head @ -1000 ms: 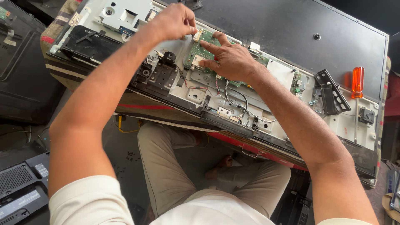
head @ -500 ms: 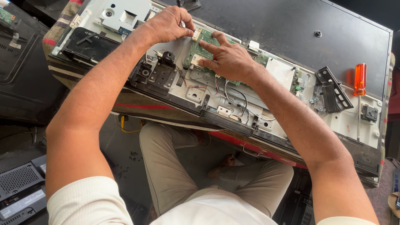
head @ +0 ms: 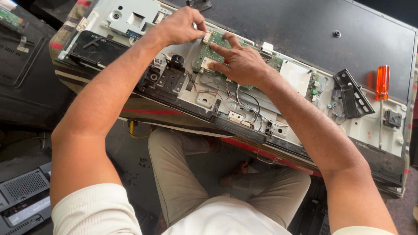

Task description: The person works on a television lying face-down on a bench, using a screwdriver to remove screws from the rear panel and unplugging internal cables. They lift out a black component assembly, then handle and unscrew the green main circuit board, manipulating connectors and board parts by hand.

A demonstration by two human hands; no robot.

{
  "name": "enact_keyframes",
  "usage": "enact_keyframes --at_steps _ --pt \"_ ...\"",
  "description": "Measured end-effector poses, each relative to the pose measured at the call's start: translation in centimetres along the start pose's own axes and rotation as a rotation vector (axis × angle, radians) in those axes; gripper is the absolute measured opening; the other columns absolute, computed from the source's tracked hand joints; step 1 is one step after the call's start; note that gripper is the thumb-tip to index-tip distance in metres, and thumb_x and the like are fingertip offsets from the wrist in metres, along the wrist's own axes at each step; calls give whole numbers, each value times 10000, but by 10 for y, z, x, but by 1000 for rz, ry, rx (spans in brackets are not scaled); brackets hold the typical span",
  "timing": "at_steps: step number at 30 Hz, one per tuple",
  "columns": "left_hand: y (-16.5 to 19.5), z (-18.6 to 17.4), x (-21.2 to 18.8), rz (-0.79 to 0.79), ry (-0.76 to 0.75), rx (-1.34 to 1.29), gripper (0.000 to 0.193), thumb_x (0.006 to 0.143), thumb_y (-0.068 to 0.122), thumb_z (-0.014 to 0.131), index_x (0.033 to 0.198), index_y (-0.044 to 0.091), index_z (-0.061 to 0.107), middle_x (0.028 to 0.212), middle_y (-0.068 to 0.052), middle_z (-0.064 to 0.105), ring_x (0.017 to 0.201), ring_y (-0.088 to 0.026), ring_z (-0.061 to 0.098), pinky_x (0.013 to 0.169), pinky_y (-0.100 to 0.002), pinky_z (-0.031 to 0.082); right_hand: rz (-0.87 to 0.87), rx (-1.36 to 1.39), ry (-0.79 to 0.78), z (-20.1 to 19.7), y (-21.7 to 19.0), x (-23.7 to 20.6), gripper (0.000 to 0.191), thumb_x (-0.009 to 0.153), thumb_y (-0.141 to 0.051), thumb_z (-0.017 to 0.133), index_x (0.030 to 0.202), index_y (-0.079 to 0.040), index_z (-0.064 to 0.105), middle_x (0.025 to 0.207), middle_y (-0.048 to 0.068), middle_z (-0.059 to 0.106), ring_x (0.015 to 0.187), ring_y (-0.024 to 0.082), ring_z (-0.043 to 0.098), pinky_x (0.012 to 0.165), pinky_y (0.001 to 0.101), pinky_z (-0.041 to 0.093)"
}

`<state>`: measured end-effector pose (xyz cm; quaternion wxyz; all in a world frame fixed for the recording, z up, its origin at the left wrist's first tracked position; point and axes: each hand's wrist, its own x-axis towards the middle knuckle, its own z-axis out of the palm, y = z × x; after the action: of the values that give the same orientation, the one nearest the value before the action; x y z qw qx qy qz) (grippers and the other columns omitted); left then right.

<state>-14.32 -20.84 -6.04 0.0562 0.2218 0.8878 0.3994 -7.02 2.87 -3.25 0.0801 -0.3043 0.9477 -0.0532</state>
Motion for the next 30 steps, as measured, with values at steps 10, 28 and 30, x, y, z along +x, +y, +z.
enact_keyframes --at_steps 10,28,30 --pt "-3 16 2 118 103 -102 82 938 103 741 932 22 752 974 -71 660 871 -150 637 766 -336 527 3 -44 -31 -2 0 3 705 1009 -690 449 1594 -301 405 1629 229 276 993 319 718 917 446 513" --pt "-1 0 -7 286 -21 82 152 924 121 786 1072 87 792 953 -34 728 887 -178 715 800 -335 566 -39 -27 65 3 4 -3 712 1030 -708 455 1587 -266 434 1584 207 346 1029 318 711 920 453 520" --pt "0 6 -12 285 20 104 133 947 116 778 1074 81 795 940 -56 718 861 -192 710 764 -349 555 8 -14 -4 2 4 -3 716 993 -703 452 1580 -294 418 1601 210 308 996 330 712 895 449 528"
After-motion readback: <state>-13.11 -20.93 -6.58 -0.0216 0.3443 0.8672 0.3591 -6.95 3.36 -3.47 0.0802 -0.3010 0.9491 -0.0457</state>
